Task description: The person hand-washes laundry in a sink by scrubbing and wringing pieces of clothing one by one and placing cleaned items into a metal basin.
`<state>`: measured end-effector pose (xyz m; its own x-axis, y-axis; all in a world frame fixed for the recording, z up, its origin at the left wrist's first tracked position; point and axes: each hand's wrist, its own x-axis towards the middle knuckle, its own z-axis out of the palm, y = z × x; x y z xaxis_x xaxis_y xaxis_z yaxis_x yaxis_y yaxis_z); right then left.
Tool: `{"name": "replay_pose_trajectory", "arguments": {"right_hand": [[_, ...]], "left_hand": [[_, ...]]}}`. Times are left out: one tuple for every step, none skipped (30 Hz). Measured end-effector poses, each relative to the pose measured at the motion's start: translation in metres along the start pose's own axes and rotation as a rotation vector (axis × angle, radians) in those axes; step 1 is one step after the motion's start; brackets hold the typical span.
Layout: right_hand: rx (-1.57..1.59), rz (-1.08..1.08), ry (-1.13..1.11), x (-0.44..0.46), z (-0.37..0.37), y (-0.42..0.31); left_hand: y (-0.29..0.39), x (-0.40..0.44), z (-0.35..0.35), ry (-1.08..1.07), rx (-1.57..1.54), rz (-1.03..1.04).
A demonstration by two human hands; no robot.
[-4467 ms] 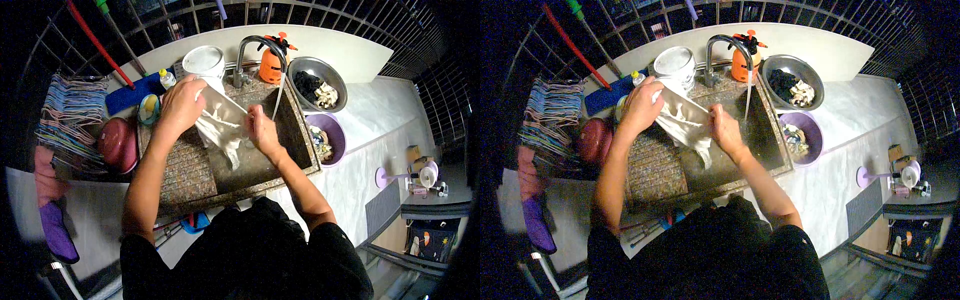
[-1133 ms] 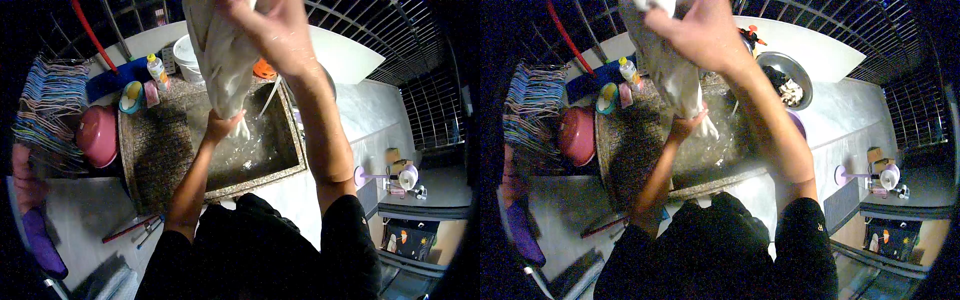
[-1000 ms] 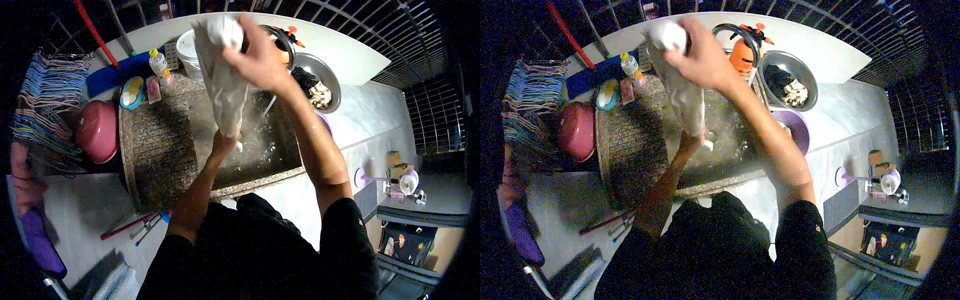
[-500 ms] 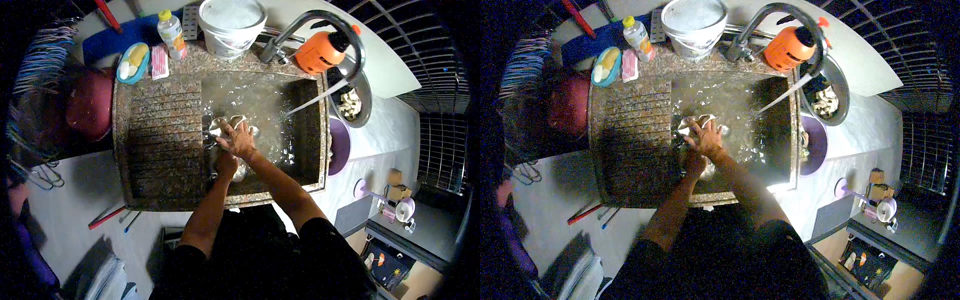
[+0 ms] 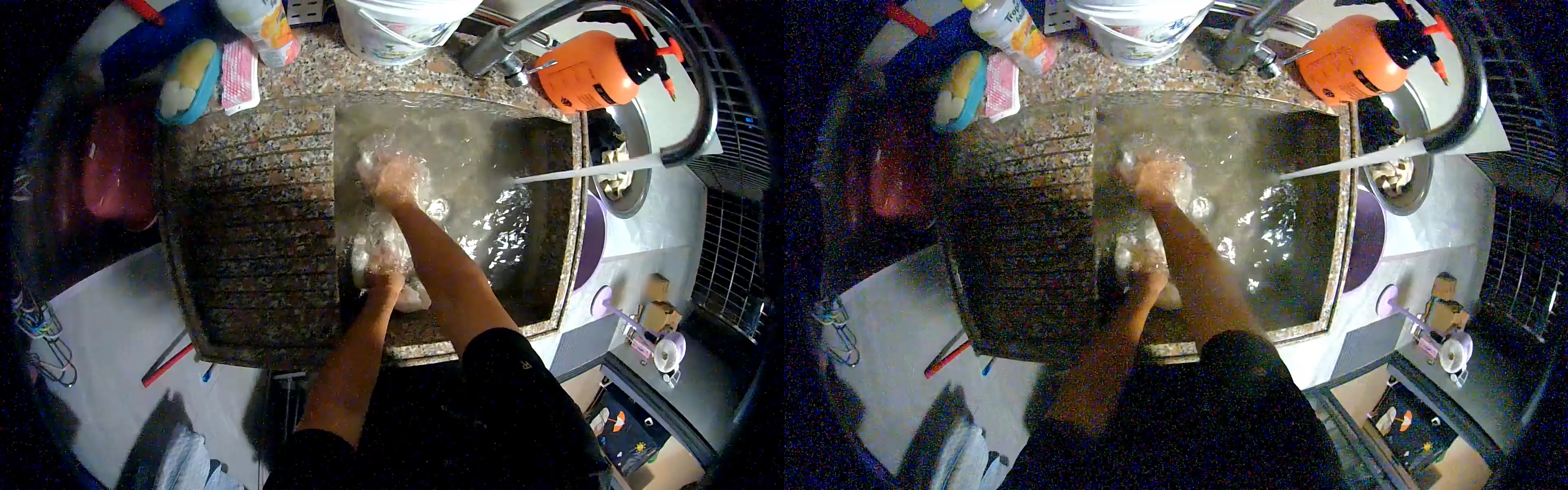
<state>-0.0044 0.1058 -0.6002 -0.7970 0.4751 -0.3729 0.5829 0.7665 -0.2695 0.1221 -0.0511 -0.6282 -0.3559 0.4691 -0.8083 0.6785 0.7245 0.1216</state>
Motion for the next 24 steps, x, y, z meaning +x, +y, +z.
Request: {"name": "replay_pose_trajectory", "arguments": {"right_hand": [[-0.039, -0.042, -0.032, 0.018, 0.011, 0.012], [0.068, -0.045, 0.119, 0.013, 0.000, 0.012], [0.172, -0.063, 0.269, 0.008, -0.013, 0.011], [0.351, -0.149, 0.296, -0.008, -0.035, 0.009], [0.532, -0.230, 0.313, -0.029, -0.055, 0.010], [0.711, -0.314, 0.328, -0.053, -0.074, 0.010], [0.681, -0.316, 0.232, -0.082, -0.097, 0.005], [0.553, -0.315, 0.172, -0.109, -0.108, 0.003], [0.426, -0.313, 0.113, -0.134, -0.114, 0.002], [0.342, -0.345, 0.093, -0.153, -0.111, 0.001], [0.318, -0.322, 0.033, -0.167, -0.105, 0.000], [0.294, -0.296, -0.031, -0.175, -0.098, -0.001], [0.223, -0.263, 0.001, -0.176, -0.090, -0.003], [0.153, -0.227, 0.027, -0.176, -0.078, -0.008], [0.083, -0.193, 0.053, -0.174, -0.066, -0.011], [0.113, -0.140, -0.024, -0.166, -0.054, -0.012], [0.143, -0.085, -0.104, -0.150, -0.044, -0.010], [0.171, -0.030, -0.182, -0.131, -0.030, -0.003], [-0.044, -0.153, -0.036, -0.108, 0.012, 0.012], [-0.300, -0.242, 0.144, -0.086, 0.052, 0.026], [-0.534, -0.285, 0.341, -0.064, 0.092, 0.041], [-0.532, -0.233, 0.424, -0.051, 0.080, 0.035], [-0.524, -0.180, 0.505, -0.037, 0.068, 0.028], [-0.332, -0.093, 0.152, -0.020, 0.033, 0.013]], "left_hand": [[0.001, -0.001, -0.010, -0.069, 0.065, 0.050], [0.002, 0.020, 0.017, 0.089, 0.050, 0.038], [0.003, 0.042, 0.047, 0.251, 0.033, 0.028], [0.003, 0.063, 0.076, 0.409, 0.013, 0.020], [-0.001, 0.072, 0.092, 0.609, 0.101, 0.060], [0.002, 0.055, 0.062, 0.627, -0.065, 0.052], [0.005, 0.032, 0.023, 0.613, -0.246, 0.050], [0.008, 0.012, -0.005, 0.600, -0.382, 0.049], [0.008, 0.005, -0.018, 0.605, -0.413, 0.046], [0.008, -0.001, -0.031, 0.606, -0.450, 0.045], [0.007, -0.004, -0.037, 0.605, -0.488, 0.041], [0.006, -0.009, -0.040, 0.602, -0.495, 0.035], [0.006, -0.009, -0.039, 0.595, -0.518, 0.038], [0.006, -0.009, -0.035, 0.587, -0.517, 0.031], [0.005, -0.009, -0.030, 0.572, -0.516, 0.022], [0.004, -0.009, -0.023, 0.556, -0.508, 0.011], [0.005, -0.008, -0.017, 0.530, -0.496, -0.001], [0.004, -0.008, -0.015, 0.506, -0.484, -0.009], [0.006, -0.007, -0.009, 0.471, -0.471, -0.018], [0.006, -0.006, -0.006, 0.442, -0.457, -0.023], [0.007, -0.006, -0.006, 0.415, -0.441, -0.027], [0.007, -0.005, -0.004, 0.385, -0.424, -0.025], [0.009, -0.005, -0.004, 0.375, -0.384, -0.026], [0.009, -0.007, -0.005, 0.356, -0.342, -0.020]]}}
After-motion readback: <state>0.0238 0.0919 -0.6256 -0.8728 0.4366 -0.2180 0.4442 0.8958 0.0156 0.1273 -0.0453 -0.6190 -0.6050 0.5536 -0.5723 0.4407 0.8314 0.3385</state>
